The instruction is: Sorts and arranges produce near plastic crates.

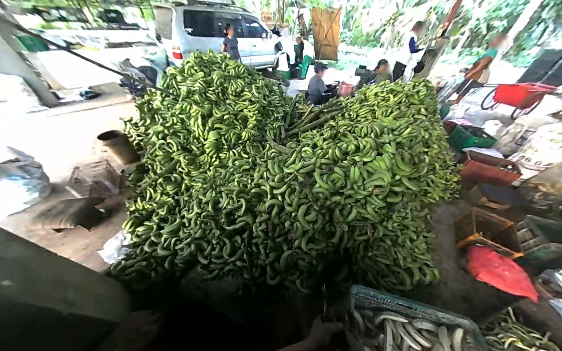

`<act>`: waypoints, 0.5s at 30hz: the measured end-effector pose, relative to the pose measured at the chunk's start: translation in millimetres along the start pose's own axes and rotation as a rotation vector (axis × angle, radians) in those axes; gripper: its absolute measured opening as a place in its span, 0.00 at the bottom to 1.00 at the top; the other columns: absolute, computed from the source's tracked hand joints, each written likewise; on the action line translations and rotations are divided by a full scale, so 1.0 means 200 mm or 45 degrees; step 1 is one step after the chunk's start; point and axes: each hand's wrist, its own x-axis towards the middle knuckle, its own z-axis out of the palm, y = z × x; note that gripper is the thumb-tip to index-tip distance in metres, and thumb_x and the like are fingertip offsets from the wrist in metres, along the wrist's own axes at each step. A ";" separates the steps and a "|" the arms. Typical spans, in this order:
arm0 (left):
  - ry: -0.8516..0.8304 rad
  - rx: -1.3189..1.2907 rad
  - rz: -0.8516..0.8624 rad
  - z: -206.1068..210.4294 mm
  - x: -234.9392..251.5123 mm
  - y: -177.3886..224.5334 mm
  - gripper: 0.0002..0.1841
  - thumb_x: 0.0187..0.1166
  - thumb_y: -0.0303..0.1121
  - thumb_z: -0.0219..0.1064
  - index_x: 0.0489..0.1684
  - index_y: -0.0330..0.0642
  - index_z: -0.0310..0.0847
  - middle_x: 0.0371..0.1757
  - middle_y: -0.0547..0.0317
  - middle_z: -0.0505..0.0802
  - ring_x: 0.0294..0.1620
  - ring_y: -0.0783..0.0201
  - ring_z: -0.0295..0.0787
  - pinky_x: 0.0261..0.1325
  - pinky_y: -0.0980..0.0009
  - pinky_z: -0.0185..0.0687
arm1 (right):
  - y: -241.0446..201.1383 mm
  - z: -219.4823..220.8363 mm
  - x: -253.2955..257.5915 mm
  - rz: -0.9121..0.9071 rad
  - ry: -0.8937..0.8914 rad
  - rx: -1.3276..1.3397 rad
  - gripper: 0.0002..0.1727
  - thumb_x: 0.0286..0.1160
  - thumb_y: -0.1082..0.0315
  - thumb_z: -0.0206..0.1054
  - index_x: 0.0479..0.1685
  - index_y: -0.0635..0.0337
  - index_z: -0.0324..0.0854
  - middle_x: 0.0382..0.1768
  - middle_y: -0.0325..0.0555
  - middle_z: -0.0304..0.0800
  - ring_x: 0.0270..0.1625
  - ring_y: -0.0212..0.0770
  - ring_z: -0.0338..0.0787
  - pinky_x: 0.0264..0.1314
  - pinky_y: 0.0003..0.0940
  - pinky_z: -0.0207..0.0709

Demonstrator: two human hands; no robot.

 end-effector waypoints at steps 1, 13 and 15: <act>0.024 0.002 0.004 0.00 0.01 -0.01 0.27 0.78 0.32 0.73 0.74 0.34 0.70 0.47 0.43 0.91 0.44 0.53 0.91 0.48 0.54 0.89 | 0.04 -0.01 0.01 -0.047 -0.014 0.043 0.35 0.73 0.61 0.76 0.78 0.68 0.74 0.79 0.70 0.73 0.79 0.63 0.77 0.82 0.56 0.69; -0.059 0.583 0.114 0.02 -0.02 0.07 0.27 0.81 0.28 0.67 0.80 0.33 0.68 0.60 0.43 0.89 0.54 0.60 0.88 0.58 0.61 0.86 | 0.31 -0.09 -0.02 0.387 -0.072 0.718 0.34 0.87 0.42 0.59 0.81 0.58 0.71 0.65 0.56 0.86 0.62 0.49 0.90 0.63 0.50 0.86; -0.201 0.715 0.073 0.05 -0.02 0.05 0.27 0.78 0.26 0.68 0.78 0.34 0.69 0.57 0.47 0.89 0.51 0.64 0.88 0.55 0.64 0.87 | 0.41 -0.04 -0.03 0.426 -0.058 0.964 0.36 0.87 0.41 0.59 0.83 0.58 0.66 0.65 0.56 0.86 0.61 0.49 0.91 0.61 0.51 0.88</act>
